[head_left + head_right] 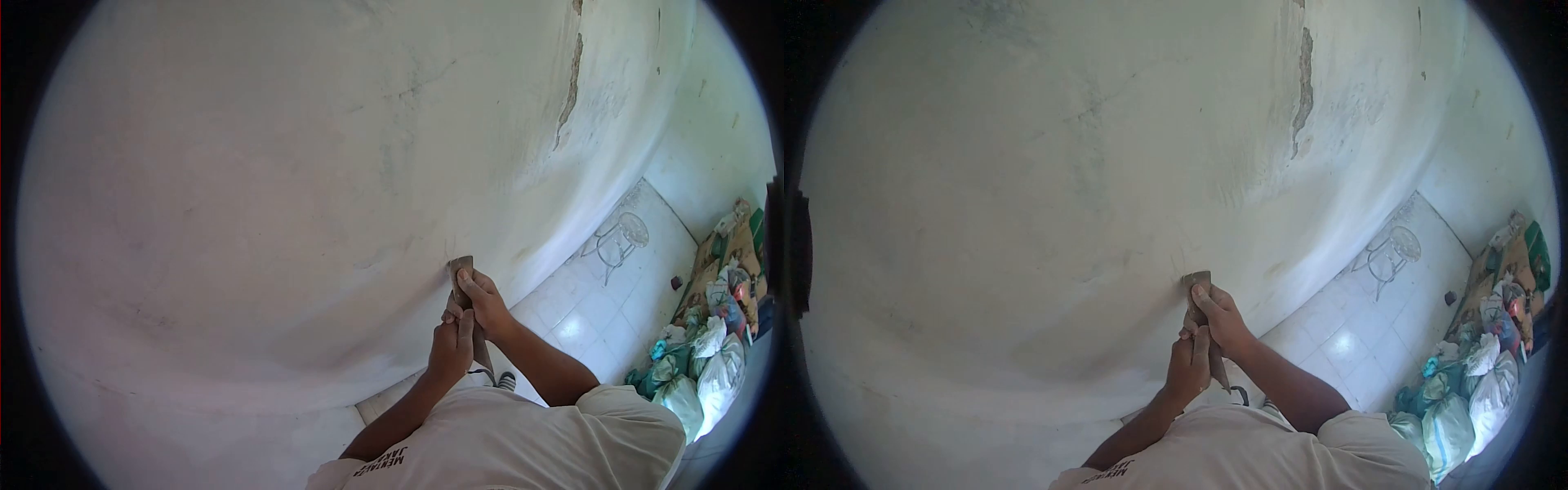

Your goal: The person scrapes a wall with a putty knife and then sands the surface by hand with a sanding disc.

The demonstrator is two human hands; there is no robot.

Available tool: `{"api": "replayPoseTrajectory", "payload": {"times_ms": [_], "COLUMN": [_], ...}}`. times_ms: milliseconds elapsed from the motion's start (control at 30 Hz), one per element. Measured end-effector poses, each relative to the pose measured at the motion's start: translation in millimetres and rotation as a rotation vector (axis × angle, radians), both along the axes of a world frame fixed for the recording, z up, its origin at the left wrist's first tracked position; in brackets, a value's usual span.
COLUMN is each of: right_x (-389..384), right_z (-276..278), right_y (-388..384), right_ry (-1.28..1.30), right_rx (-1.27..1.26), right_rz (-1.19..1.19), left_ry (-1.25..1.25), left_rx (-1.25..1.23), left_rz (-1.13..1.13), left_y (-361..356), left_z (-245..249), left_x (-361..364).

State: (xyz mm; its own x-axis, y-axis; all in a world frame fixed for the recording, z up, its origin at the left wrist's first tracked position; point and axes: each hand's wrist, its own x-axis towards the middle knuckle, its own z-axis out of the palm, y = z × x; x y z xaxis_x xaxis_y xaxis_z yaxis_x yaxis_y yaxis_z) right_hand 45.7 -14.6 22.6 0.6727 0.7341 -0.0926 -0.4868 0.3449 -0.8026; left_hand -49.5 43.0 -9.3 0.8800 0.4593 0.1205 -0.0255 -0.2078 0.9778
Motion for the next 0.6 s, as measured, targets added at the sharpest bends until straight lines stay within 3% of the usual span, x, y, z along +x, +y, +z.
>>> {"api": "replayPoseTrajectory", "payload": {"times_ms": [33, 233, 333, 467, 600], "right_x": [-2.0, 10.2, 13.7, 10.9, 7.1], "right_z": [0.9, 14.2, 21.5, 9.7, 4.8], "right_y": [1.7, -13.0, -18.2, -10.7, -7.9], "right_ry": [-0.014, -0.285, -0.296, -0.190, -0.192], "right_rx": [-0.021, -0.275, -0.261, -0.098, -0.092], "right_rz": [-0.010, -0.031, 0.002, -0.002, -0.057], "left_ry": [0.007, -0.066, -0.135, -0.019, -0.045], "left_rx": [0.048, -0.585, -0.412, -0.225, -0.342], "left_rz": [-0.009, 0.024, 0.043, -0.004, 0.006], "left_y": [1.8, -28.0, -34.8, -21.7, -17.9], "left_z": [2.0, -29.1, -10.4, 0.5, -14.3], "left_x": [-2.8, 23.9, 22.7, 12.9, 14.5]}}
